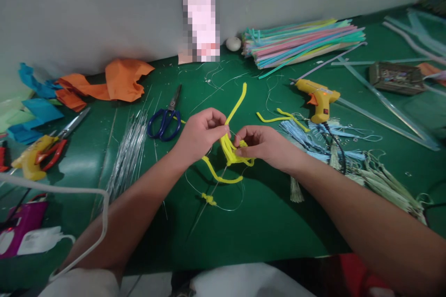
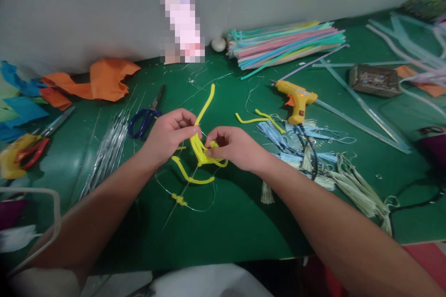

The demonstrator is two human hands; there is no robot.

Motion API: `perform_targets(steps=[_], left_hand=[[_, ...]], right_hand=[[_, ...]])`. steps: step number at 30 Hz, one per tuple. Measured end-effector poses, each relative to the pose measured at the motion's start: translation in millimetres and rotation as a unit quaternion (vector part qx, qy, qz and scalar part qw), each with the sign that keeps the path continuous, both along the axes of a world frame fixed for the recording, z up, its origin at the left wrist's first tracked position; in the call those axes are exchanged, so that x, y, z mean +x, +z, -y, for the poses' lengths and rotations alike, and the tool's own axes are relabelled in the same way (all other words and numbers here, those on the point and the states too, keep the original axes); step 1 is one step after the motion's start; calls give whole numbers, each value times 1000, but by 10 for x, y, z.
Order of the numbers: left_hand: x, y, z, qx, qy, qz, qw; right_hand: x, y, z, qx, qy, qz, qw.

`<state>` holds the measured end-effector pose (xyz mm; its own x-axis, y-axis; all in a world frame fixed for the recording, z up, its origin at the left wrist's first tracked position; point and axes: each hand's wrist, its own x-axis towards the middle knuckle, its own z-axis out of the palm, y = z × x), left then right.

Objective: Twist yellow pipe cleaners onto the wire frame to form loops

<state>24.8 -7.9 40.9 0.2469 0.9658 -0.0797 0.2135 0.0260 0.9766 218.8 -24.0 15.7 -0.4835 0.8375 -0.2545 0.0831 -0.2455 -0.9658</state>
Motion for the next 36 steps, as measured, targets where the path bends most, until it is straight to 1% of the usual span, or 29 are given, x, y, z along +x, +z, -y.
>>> perform_targets(steps=[4, 7, 10, 14, 17, 22, 26, 30, 34, 36], left_hand=[[22, -18, -17, -54, 28, 39, 997], [26, -36, -23, -73, 37, 48, 996], [22, -35, -21, -73, 38, 49, 995], [12, 0, -14, -49, 38, 25, 998], [-3, 47, -4, -9, 26, 2, 1000], [-25, 115, 46, 88, 22, -91, 992], [-31, 105, 95, 165, 17, -148, 975], [-37, 99, 114, 212, 1, -188, 959], [-46, 146, 120, 281, -7, -234, 931], [-47, 180, 127, 314, -12, -242, 918]], right_hand=[[3, -8, 0, -2, 13, -2, 1000], [2, -4, 0, -4, 15, -6, 1000], [-2, -2, -1, -2, 12, -4, 1000], [-5, 4, 4, 5, 9, -10, 1000], [-3, 26, 13, 8, 1, -6, 1000], [0, 44, 24, 20, -3, -11, 1000], [-1, 33, 21, 16, -3, -21, 1000], [-5, 36, 24, 14, -7, -27, 1000], [-1, 47, 33, 26, -16, -36, 999], [4, 47, 38, 35, -22, -44, 998]])
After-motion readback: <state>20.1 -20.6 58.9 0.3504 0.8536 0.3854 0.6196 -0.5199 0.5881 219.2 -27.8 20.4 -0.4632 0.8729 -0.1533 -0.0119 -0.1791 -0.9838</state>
